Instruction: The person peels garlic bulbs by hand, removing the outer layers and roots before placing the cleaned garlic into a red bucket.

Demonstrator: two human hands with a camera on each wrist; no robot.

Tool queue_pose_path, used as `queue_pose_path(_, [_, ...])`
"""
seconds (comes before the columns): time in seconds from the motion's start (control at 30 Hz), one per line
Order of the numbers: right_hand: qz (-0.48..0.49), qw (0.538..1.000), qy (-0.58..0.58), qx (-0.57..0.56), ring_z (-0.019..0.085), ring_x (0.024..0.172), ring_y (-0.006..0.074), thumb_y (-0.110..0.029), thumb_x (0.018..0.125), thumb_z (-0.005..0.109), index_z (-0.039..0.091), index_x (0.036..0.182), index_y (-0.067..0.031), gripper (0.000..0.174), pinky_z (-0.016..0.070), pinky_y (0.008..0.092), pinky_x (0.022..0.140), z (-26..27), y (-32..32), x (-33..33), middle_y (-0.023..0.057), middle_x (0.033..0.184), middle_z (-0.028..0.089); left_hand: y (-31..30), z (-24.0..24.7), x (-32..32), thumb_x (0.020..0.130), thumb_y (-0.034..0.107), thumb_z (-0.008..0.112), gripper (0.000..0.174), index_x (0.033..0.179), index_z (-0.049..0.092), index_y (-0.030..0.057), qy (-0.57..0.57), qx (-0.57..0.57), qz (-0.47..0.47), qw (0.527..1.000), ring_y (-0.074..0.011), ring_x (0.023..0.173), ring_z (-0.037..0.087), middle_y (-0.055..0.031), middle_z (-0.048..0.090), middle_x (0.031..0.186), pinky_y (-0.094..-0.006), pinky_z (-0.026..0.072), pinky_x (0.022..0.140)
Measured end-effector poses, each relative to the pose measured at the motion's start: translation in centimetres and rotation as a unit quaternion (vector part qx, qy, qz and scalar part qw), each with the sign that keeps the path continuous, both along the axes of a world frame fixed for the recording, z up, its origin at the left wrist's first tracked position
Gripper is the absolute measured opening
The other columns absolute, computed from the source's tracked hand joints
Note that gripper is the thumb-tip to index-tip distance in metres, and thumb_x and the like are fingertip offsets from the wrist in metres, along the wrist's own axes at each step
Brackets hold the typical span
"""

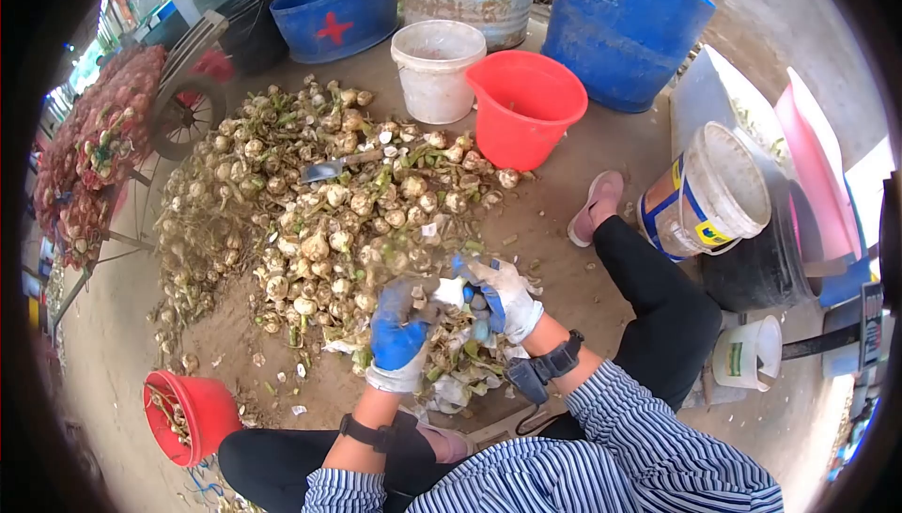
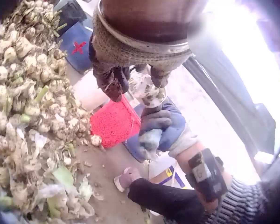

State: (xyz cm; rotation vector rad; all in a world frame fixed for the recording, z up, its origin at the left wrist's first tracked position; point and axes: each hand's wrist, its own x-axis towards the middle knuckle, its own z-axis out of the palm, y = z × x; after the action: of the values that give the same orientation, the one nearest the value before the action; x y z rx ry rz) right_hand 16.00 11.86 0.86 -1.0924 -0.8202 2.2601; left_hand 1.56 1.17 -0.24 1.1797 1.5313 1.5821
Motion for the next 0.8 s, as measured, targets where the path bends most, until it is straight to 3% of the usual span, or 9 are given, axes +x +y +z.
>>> queue_pose_path(0.03, [0.01,0.998,0.053,-0.026,0.045,0.041,0.0068,-0.026,0.087,0.059,0.059,0.092,-0.0052,0.021,0.0338,0.0196,0.034,0.1,-0.2,-0.1,0.002,0.066,0.055,-0.1,0.1,-0.1,0.08,-0.005,0.057,0.028,0.108,0.053,0.0005,0.001,-0.001,0.002,1.0,-0.0147,0.081,0.06,-0.0046,0.057,0.097,-0.025,0.05,0.069])
queue_pose_path(0.13, [0.047,0.998,0.039,-0.003,0.042,0.04,0.0056,-0.023,0.086,0.059,0.059,0.093,-0.005,0.019,0.0327,0.0197,0.034,-0.3,-0.5,-0.3,0.0008,0.064,0.053,-0.3,1.7,0.7,0.08,-0.005,0.054,0.022,0.102,0.055,-0.0025,-0.245,-0.001,0.086,0.966,-0.0141,0.071,0.058,-0.0068,0.059,0.087,-0.0255,0.0502,0.062])
queue_pose_path(0.27, [-0.034,0.997,0.065,-0.017,0.036,0.038,0.0058,-0.023,0.09,0.055,0.055,0.09,-0.01,0.013,0.028,0.0191,0.033,-2.3,2.2,0.0,-0.0021,0.06,0.049,-1.7,1.8,1.4,0.082,-0.002,0.053,0.015,0.096,0.057,-0.0034,-0.192,-0.104,-0.096,0.971,-0.0167,0.068,0.059,-0.01,0.061,0.084,-0.0281,0.0499,0.059])
queue_pose_path(0.4, [-0.033,0.986,0.145,-0.081,0.037,0.039,0.0068,-0.026,0.092,0.051,0.055,0.09,-0.0122,0.015,0.0287,0.021,0.034,-2.0,2.6,0.7,-0.0023,0.058,0.048,-1.9,-0.1,2.0,0.081,-0.001,0.055,0.018,0.099,0.056,-0.0024,-0.153,-0.121,-0.059,0.979,-0.0161,0.069,0.059,-0.008,0.061,0.085,-0.0283,0.0499,0.059])
queue_pose_path(0.47, [-0.013,0.986,0.15,-0.066,0.037,0.04,0.0067,-0.027,0.092,0.051,0.055,0.09,-0.0125,0.015,0.029,0.0214,0.034,-1.3,1.5,0.7,-0.0025,0.058,0.047,-1.2,0.6,1.4,0.081,0.0,0.057,0.02,0.101,0.056,-0.0019,-0.235,-0.039,0.005,0.971,-0.0165,0.073,0.06,-0.008,0.061,0.087,-0.0292,0.0505,0.061])
queue_pose_path(0.7, [0.029,0.996,0.025,0.081,0.049,0.054,0.0034,-0.019,0.09,0.054,0.054,0.12,-0.0062,0.033,0.0371,0.019,0.042,-1.2,-0.4,-0.6,-0.0023,0.068,0.058,-0.1,3.2,1.5,0.079,0.0,0.059,0.018,0.097,0.058,-0.0007,-0.253,-0.125,0.021,0.959,-0.0148,0.07,0.06,-0.0077,0.062,0.085,-0.0282,0.0517,0.064])
queue_pose_path(0.73, [-0.007,0.999,0.043,0.024,0.047,0.052,0.0035,-0.019,0.09,0.055,0.055,0.118,-0.0049,0.032,0.0364,0.0191,0.042,-4.5,0.7,-0.8,-0.0019,0.067,0.057,-0.3,3.0,1.8,0.078,-0.001,0.061,0.016,0.094,0.058,-0.0006,-0.261,-0.111,-0.04,0.958,-0.0141,0.075,0.061,-0.008,0.063,0.088,-0.0273,0.0508,0.067])
queue_pose_path(0.77, [-0.044,0.997,0.061,-0.032,0.046,0.05,0.0036,-0.02,0.089,0.055,0.057,0.116,-0.0036,0.031,0.0357,0.0191,0.041,-6.3,1.3,-1.0,-0.0015,0.065,0.057,-0.8,3.0,2.7,0.078,0.0,0.061,0.017,0.095,0.059,-0.0007,-0.131,-0.115,-0.1,0.98,-0.013,0.078,0.06,-0.0084,0.063,0.09,-0.0265,0.0493,0.07])
queue_pose_path(0.8, [-0.099,0.992,0.038,-0.063,0.04,0.038,0.0075,-0.028,0.087,0.06,0.062,0.093,-0.0087,0.02,0.0299,0.0216,0.034,-3.3,0.9,-1.9,-0.0016,0.056,0.05,-1.6,1.5,3.9,0.079,0.0,0.061,0.016,0.095,0.059,-0.0005,-0.144,-0.096,-0.083,0.982,-0.0126,0.078,0.059,-0.0079,0.063,0.089,-0.0263,0.0488,0.07])
